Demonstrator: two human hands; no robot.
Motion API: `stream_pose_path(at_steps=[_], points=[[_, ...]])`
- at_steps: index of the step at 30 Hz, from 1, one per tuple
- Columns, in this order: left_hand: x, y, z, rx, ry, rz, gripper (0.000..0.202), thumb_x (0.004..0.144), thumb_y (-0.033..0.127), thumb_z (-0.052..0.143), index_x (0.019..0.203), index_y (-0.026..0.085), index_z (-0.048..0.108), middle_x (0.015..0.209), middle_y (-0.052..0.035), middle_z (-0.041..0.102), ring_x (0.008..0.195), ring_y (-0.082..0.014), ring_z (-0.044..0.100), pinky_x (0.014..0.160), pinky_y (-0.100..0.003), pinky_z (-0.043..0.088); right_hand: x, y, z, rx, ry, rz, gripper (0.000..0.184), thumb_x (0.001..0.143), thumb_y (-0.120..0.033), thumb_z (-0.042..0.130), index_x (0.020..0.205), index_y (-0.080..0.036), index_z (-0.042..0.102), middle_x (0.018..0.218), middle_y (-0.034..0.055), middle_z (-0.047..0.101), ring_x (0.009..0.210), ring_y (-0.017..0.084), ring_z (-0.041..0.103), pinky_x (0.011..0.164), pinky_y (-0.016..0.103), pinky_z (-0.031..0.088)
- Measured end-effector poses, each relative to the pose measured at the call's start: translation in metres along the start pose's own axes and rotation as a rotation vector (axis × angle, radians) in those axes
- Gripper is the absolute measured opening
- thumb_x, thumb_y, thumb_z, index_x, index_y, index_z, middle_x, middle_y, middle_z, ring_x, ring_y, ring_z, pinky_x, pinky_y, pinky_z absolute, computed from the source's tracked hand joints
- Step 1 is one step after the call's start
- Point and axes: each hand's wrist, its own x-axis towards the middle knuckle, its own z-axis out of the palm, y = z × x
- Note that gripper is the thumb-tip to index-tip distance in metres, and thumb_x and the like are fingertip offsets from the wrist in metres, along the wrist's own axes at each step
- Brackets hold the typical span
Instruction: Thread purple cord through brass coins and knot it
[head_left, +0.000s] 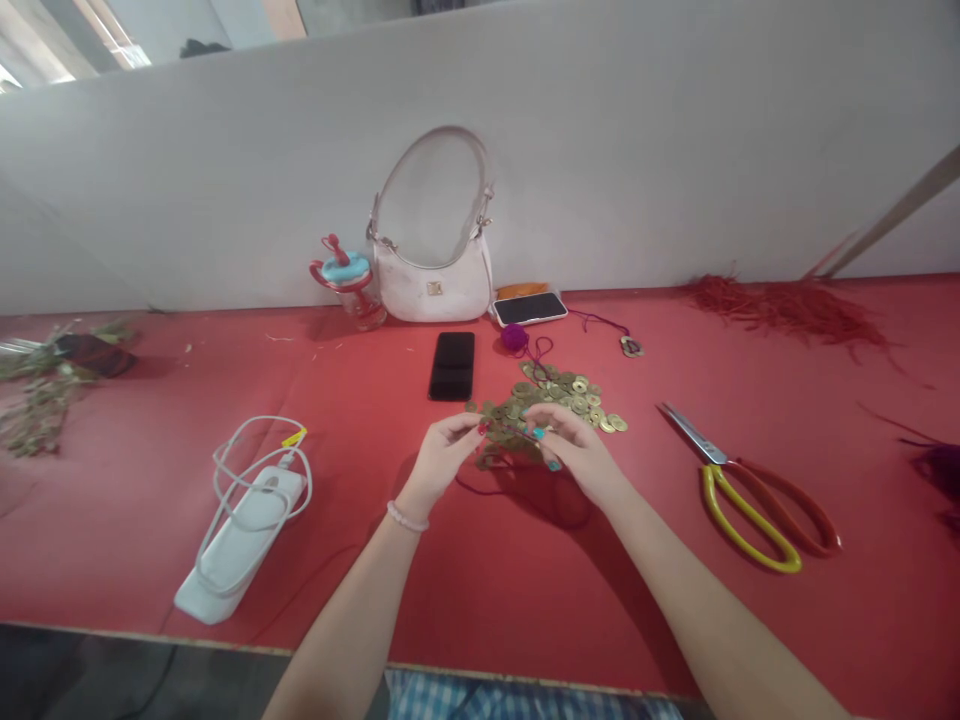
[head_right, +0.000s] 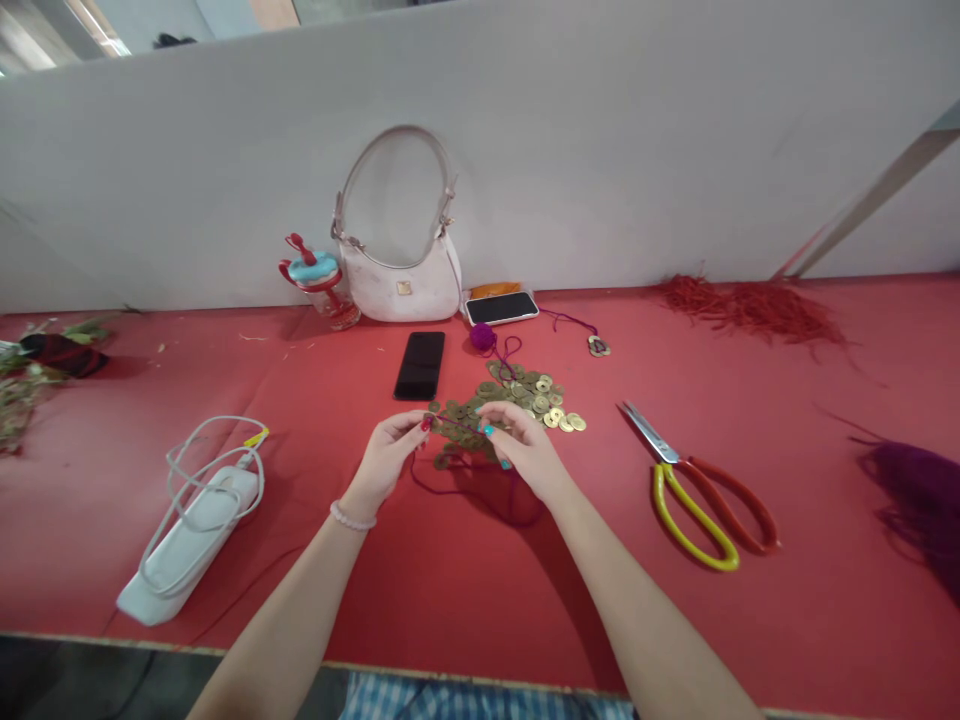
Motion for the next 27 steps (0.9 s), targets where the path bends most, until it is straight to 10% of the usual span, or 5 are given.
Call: stream_pose_path(at_steps=[5, 12, 17, 27], points=[[0.004, 0.000, -0.004, -0.070, 0.159, -0.002, 0.023, 0.065, 0.031, 0.067, 0.081, 0.014, 0.067, 0.070, -0.0018, 0.066, 0.056, -0.0066, 0.052, 0.057, -0.018, 0.043, 0.005, 0.001, -0.014, -0.244, 0.162, -0.053, 0.017, 0.073, -0.023, 0.047, 0.087, -0.021, 0.057, 0.070, -0.0008, 0.055, 0.045, 0.008, 0.043, 0.043, 0.022, 0.036], [-0.003, 0.002, 0.005, 0.256, -0.089, 0.068, 0.020, 0.074, 0.029, 0.058, 0.084, 0.013, 0.066, 0.085, -0.0075, 0.066, 0.070, -0.0138, 0.058, 0.062, -0.024, 0.047, 0.005, 0.004, -0.010, -0.756, 0.086, -0.514, 0.022, 0.077, -0.016, 0.046, 0.095, -0.021, 0.057, 0.098, 0.0071, 0.061, 0.097, 0.022, 0.054, 0.086, 0.040, 0.041], [-0.006, 0.005, 0.010, 0.456, -0.198, 0.155, 0.017, 0.078, 0.024, 0.053, 0.082, 0.013, 0.065, 0.084, -0.0073, 0.064, 0.076, -0.0148, 0.057, 0.070, -0.025, 0.046, -0.001, 0.006, 0.003, -0.700, -0.112, -0.480, 0.023, 0.081, -0.011, 0.041, 0.095, -0.021, 0.057, 0.096, 0.0063, 0.062, 0.091, 0.018, 0.057, 0.080, 0.033, 0.046], [-0.006, -0.005, 0.010, 0.473, -0.135, 0.061, 0.021, 0.076, 0.023, 0.052, 0.089, 0.014, 0.066, 0.086, -0.0072, 0.067, 0.071, -0.0144, 0.060, 0.063, -0.024, 0.048, 0.000, 0.009, 0.001, -0.805, -0.024, -0.396, 0.014, 0.076, -0.011, 0.046, 0.077, -0.019, 0.057, 0.075, 0.0036, 0.062, 0.068, 0.016, 0.058, 0.062, 0.029, 0.045]])
